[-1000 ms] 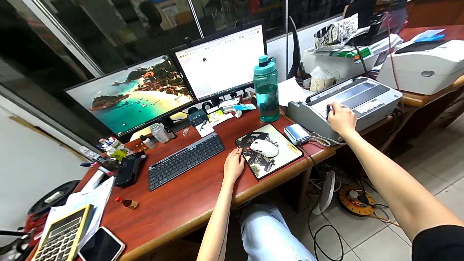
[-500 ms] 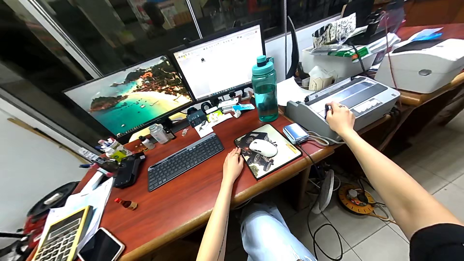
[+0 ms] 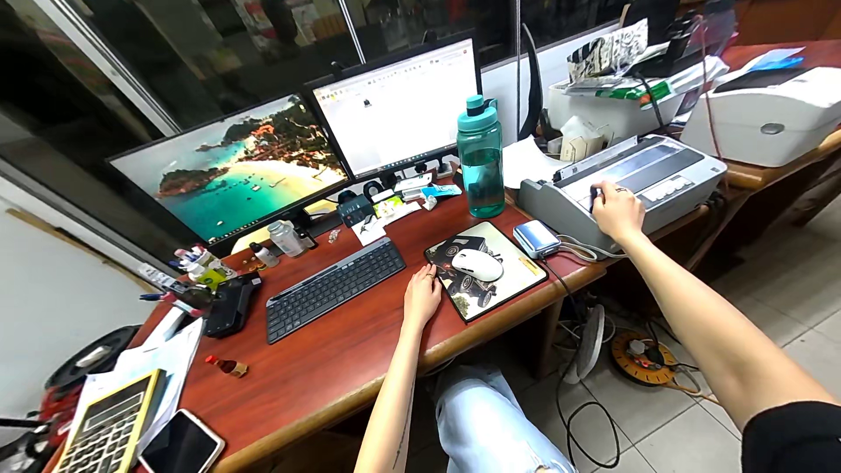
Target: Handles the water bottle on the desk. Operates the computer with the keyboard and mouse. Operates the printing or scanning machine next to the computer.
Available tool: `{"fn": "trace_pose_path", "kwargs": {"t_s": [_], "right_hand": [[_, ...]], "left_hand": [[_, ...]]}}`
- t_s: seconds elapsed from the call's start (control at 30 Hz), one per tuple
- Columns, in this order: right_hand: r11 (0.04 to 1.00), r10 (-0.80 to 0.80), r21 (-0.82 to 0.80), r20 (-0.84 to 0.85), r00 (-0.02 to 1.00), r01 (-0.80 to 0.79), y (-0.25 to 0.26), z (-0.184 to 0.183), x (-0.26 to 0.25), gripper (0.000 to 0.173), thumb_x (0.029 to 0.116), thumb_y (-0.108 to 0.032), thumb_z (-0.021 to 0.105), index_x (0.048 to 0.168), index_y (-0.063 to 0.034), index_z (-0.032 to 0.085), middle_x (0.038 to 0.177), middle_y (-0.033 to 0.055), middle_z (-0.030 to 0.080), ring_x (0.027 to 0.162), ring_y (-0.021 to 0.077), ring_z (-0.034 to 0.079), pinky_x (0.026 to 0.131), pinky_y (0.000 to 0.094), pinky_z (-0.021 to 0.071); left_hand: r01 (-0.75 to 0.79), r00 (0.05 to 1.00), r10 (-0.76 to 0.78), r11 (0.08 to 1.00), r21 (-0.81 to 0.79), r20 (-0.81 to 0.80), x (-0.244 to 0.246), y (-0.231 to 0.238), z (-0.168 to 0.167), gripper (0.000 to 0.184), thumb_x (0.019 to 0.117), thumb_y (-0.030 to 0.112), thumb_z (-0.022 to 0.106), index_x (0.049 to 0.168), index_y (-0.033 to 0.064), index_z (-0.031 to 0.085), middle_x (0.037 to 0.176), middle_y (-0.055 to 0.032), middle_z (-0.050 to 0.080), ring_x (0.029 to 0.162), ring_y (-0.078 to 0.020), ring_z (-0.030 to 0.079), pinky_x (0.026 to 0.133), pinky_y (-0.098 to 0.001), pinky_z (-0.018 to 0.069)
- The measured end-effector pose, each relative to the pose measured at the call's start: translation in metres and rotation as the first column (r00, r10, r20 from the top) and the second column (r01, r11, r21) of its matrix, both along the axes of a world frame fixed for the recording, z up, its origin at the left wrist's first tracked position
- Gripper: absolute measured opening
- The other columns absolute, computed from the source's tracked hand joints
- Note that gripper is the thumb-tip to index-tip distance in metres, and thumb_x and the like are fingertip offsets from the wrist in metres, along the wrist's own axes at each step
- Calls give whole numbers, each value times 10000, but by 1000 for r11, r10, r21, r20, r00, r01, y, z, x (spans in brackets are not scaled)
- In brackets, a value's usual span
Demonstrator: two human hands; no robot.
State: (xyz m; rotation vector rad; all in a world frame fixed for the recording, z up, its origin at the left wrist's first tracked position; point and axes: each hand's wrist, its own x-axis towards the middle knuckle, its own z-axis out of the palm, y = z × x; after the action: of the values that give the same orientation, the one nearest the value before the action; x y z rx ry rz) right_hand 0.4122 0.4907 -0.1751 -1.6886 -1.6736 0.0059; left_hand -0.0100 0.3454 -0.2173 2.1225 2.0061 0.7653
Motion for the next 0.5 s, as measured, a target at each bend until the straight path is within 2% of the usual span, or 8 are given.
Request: {"fn": "trace_pose_path", "kwargs": {"t_s": [0.13, 0.43, 0.5], "right_hand": [[1000, 17, -5, -12, 1000, -17, -2, 2, -1, 407, 1046, -138, 391, 1377, -41, 609, 1314, 320, 619, 1213, 559, 583, 904, 762, 441], [1000, 3, -20, -7, 1000, -3, 0, 2, 1, 406, 1047, -136, 390, 1378, -39, 604, 1296, 323, 623, 1209, 553, 588, 906, 751, 445], [999, 23, 27, 0, 1000, -23, 0, 0, 1, 401, 1044, -112, 389, 1367, -34, 613, 1341, 303, 610, 1225, 539, 587, 928, 739, 445]], "left_hand": [[8, 1000, -8, 1000, -4, 1, 0, -1, 2, 429, 1077, 168, 417, 1438, -8, 572, 1518, -165, 540, 1465, -294, 452, 1231, -483, 310], [0, 1000, 0, 1000, -14, -16, 1, -1, 3, 432, 1086, 178, 410, 1453, 7, 561, 1534, -149, 527, 1476, -280, 439, 1233, -477, 305], [-4, 1000, 4, 1000, -19, -14, 1, -1, 2, 432, 1088, 183, 410, 1453, 11, 562, 1537, -142, 525, 1479, -276, 435, 1235, -474, 301]]}}
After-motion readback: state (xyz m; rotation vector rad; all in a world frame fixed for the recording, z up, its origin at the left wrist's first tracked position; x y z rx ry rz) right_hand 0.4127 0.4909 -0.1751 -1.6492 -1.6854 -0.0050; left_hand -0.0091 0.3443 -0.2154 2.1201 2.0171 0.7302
